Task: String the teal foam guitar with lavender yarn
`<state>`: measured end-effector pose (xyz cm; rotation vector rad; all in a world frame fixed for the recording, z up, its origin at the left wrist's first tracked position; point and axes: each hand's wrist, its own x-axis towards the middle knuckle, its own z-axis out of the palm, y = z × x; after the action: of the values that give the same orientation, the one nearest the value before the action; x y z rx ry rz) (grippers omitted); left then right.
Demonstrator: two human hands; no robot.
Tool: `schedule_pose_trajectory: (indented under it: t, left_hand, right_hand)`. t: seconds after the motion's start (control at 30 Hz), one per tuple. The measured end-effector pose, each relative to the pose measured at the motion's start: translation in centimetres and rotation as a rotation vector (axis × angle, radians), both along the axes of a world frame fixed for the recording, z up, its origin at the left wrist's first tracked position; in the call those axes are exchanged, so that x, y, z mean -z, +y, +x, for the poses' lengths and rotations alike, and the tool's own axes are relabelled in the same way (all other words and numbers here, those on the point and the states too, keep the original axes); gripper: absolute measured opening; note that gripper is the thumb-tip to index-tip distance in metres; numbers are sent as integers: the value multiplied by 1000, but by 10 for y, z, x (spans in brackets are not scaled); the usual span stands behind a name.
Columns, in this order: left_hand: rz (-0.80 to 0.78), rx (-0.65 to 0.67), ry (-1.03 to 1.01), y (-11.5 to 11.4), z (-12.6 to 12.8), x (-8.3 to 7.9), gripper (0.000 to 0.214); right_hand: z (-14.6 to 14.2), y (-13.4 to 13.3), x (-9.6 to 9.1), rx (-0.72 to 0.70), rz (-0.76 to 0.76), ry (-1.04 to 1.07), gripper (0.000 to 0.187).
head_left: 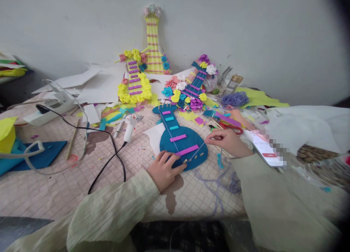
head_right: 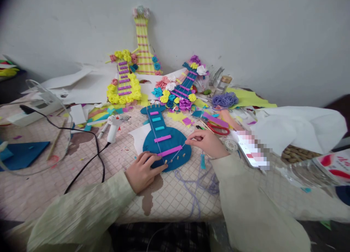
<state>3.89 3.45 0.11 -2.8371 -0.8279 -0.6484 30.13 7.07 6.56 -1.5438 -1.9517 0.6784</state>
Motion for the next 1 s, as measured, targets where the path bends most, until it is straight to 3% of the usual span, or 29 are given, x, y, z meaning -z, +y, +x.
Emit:
schedule_pose_trajectory:
  t: [0.37, 0.73, 0.87, 1.0]
  left_hand:
    - [24, 27, 5, 3, -3, 7, 35]
    - [-42, 23, -25, 0, -2, 4, 31]
    - [-57, 23, -22, 0, -3, 4, 30]
    - [-44, 10, -20, 0, -3, 6, 31]
  right_hand:
    - [-27, 56, 10, -153, -44, -28, 32]
    - [-52, 96, 34, -286, 28, -65, 29]
    - [-55, 112, 32, -327, 45, -97, 27]
    - [-60, 129, 25, -460, 51, -132, 23]
